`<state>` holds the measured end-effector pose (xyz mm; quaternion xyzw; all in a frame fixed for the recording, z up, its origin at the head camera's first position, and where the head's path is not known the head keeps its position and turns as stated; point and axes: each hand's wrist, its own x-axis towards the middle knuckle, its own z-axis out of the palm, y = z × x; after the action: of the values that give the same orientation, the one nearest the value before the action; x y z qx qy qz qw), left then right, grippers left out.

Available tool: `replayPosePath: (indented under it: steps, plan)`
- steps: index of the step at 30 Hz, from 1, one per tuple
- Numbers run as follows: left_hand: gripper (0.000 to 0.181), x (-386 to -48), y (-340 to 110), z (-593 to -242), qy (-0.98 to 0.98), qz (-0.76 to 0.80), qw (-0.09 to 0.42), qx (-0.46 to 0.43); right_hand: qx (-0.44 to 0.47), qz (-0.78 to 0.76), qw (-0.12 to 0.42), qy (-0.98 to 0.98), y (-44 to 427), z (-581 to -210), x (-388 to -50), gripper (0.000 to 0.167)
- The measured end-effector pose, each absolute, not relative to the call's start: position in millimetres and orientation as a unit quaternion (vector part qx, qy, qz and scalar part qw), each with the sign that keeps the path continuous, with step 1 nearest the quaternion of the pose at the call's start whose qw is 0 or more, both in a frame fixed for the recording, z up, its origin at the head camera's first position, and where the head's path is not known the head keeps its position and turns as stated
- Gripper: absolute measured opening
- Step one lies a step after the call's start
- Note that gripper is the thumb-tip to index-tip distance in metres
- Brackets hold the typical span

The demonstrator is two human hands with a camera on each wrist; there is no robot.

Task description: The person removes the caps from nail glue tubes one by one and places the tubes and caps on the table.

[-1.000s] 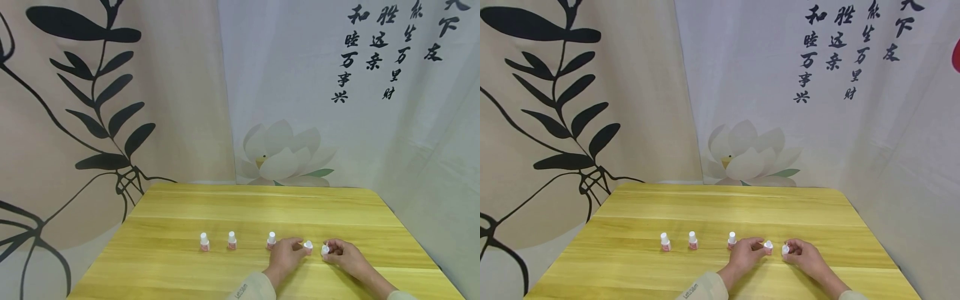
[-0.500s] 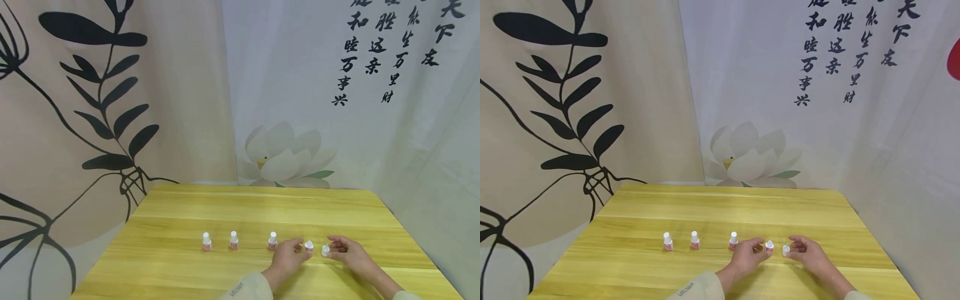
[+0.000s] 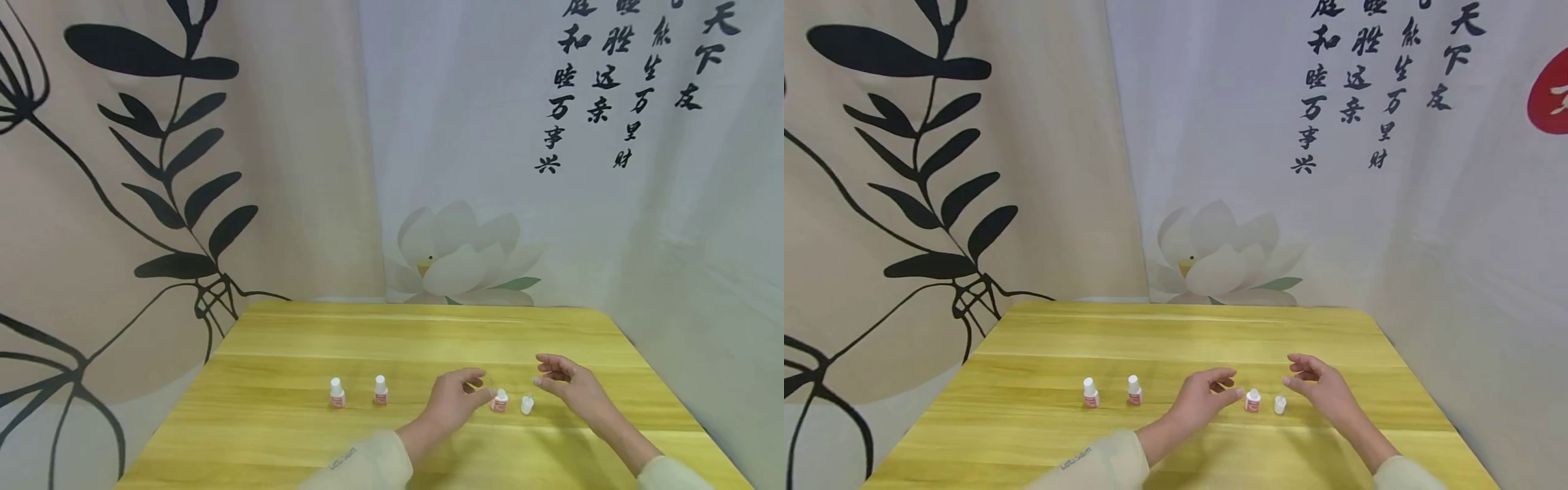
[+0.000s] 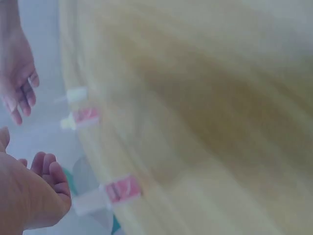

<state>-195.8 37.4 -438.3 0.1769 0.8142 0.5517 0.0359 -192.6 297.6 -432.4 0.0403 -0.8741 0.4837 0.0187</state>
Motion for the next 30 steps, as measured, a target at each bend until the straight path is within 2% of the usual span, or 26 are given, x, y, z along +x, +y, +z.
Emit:
replayPosePath:
  steps: [6,13,23,30]
  plan:
    - [0.042,-214.2,9.9,-419.7,0.794,0.582,0.025,0.173,0.044,0.512,0.050,-0.857,269.7,-414.1,-196.3,0.057]
    - [0.044,-229.5,-15.3,-408.0,0.799,0.583,0.000,0.151,0.045,0.563,0.046,-0.824,230.4,-408.0,-199.4,0.051]
    - [0.043,-237.2,-33.8,-410.2,0.794,0.594,-0.008,0.124,0.016,0.585,0.027,-0.810,187.5,-423.4,-203.0,0.045]
    - [0.044,-234.4,-38.2,-422.9,0.794,0.596,0.007,0.123,0.013,0.578,0.023,-0.815,164.7,-443.7,-197.7,0.044]
